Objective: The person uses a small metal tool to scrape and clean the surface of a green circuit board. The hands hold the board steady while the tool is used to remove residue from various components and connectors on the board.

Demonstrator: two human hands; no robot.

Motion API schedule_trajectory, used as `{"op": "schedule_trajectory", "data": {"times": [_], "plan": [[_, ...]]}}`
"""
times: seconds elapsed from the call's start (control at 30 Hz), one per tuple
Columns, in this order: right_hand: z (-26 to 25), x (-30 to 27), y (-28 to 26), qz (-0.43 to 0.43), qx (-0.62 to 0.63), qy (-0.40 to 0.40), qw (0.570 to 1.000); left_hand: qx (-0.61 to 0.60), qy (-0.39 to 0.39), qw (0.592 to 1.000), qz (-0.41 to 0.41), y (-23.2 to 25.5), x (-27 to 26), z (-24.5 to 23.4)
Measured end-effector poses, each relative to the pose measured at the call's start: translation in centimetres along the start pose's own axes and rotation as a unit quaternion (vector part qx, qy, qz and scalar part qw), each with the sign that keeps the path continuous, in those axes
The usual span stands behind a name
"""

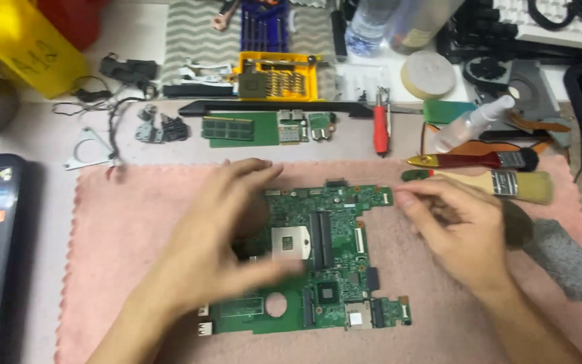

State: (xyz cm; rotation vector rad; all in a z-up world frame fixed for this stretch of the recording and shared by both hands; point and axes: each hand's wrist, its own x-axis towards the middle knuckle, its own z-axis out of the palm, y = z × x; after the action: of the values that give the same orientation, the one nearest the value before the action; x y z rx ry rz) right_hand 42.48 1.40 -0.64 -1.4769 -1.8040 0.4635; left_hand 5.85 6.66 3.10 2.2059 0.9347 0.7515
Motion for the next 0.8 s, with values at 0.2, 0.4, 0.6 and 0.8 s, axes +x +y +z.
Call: {"op": "schedule_trajectory", "data": {"times": [0.2,0.4,0.6,0.8], "plan": [[-2.9,5.3,-6.5,-0.117,-0.163,-0.022,0.979,-0.129,0.249,0.948,-0.152,-3.7,-1.3,0.3],[-6.1,13.3,-3.0,-0.093,-0.477,-0.2,0.851,-0.114,0.267,0.942,-0.17,-3.1,-1.3,0.3],[-2.3,20.1,-0.8,0.077,-0.559,-0.358,0.744,-0.151,0.245,0.934,-0.209,-4.4,-0.9,1.9],[-0.5,20.6,2.2,0.102,-0.535,-0.366,0.754,-0.179,0.251,0.927,-0.215,-4.4,-0.6,1.8]]}}
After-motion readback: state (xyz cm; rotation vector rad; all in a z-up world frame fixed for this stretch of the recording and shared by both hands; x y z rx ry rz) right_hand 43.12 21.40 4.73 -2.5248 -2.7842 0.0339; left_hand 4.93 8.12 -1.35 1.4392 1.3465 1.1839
